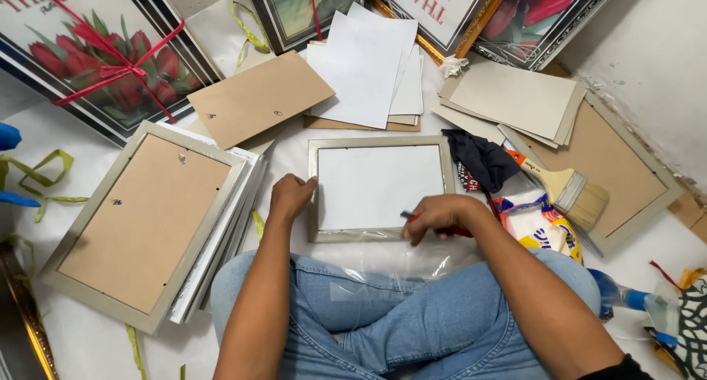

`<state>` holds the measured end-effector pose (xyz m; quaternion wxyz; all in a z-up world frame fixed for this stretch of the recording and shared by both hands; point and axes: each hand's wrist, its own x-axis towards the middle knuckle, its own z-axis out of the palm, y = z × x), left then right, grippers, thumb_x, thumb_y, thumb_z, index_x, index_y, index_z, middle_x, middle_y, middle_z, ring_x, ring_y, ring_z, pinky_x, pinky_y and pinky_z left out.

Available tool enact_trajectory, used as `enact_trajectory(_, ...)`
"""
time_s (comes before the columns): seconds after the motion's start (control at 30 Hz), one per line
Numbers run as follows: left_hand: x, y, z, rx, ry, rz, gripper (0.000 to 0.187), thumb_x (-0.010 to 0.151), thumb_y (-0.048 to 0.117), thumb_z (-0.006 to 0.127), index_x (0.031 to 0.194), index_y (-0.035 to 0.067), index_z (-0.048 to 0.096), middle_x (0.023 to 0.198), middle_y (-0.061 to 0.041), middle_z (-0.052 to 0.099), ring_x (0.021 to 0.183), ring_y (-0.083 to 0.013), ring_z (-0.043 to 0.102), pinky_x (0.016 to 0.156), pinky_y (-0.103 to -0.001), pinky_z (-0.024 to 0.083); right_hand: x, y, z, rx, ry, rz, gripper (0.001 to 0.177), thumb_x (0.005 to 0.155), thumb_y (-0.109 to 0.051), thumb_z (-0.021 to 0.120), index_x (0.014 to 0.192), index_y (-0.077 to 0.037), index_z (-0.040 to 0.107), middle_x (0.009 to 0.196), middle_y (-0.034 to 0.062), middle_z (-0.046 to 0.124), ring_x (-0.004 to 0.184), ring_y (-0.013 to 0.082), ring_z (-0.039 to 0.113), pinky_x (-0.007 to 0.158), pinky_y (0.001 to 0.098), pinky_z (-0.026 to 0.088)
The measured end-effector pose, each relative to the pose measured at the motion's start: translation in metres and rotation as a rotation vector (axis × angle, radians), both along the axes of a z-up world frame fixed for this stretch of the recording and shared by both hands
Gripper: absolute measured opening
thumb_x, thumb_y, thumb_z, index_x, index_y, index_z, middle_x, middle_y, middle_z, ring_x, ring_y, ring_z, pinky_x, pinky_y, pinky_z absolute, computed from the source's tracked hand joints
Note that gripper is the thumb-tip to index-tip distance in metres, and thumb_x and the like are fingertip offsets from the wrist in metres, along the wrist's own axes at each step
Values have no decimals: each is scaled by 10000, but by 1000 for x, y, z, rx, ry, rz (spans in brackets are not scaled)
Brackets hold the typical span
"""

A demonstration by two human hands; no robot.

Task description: Assembling picture frames by cleaning glass and inserting artwork components.

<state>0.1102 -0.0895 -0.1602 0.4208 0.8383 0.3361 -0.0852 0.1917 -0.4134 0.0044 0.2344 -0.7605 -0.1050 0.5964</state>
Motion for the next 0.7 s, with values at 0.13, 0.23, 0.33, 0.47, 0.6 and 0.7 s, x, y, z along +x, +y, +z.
enact_trajectory(0.13, -10, -16, 42, -27, 31, -9, 537, 897, 412, 656, 1126, -71, 703, 1078, -291, 705, 1065, -450, 697, 841, -533, 570, 43, -41, -73, -13, -342, -369, 306, 779, -259, 702, 954, -13, 748, 726, 188, 726, 402, 134, 470, 372, 261, 322)
enact_trajectory(0.23, -10, -19, 43, -44, 45, 14, 484, 893, 340, 628, 1140, -66, 719, 1058, -274, 715, 1054, -417, 708, 846, -517, 574, 70, -67, -131, -350, -680, -211, 489, 742, -285, 650, 1090, 38, 769, 1040, 242, 765, 1017, 378, 747, 810, 474, 594)
enact_trajectory(0.33, -6, -17, 36, -65, 56, 4, 546, 877, 391, 651, 1145, -79, 725, 1061, -280, 719, 1071, -431, 704, 856, -523, 565, 66, -72, -145, -259, -542, -437, 449, 744, -263, 675, 1036, 75, 731, 730, 184, 734, 537, 262, 733, 449, 389, 556)
enact_trajectory(0.47, -8, -13, 32, -95, 31, -7, 445, 886, 388, 644, 1028, -15, 765, 964, -228, 727, 973, -377, 714, 816, -486, 562, 53, -57, -112, -258, -588, -429, 425, 703, -262, 692, 969, 62, 763, 853, 209, 756, 805, 321, 736, 640, 431, 562)
enact_trajectory(0.6, -4, -16, 40, -118, 4, -1, 631, 864, 451, 676, 1257, -43, 678, 1133, -243, 706, 1119, -383, 683, 893, -495, 554, 61, -60, -117, -216, -653, -542, 480, 682, -261, 674, 1037, 48, 767, 1018, 222, 757, 1032, 362, 728, 834, 452, 572)
enact_trajectory(0.7, -1, -15, 36, -121, -36, -6, 656, 901, 447, 664, 1332, -46, 633, 1180, -236, 689, 1168, -382, 658, 927, -502, 548, 74, -64, -130, -186, -678, -557, 473, 686, -297, 690, 1022, 23, 776, 977, 198, 758, 1007, 351, 732, 822, 452, 571)
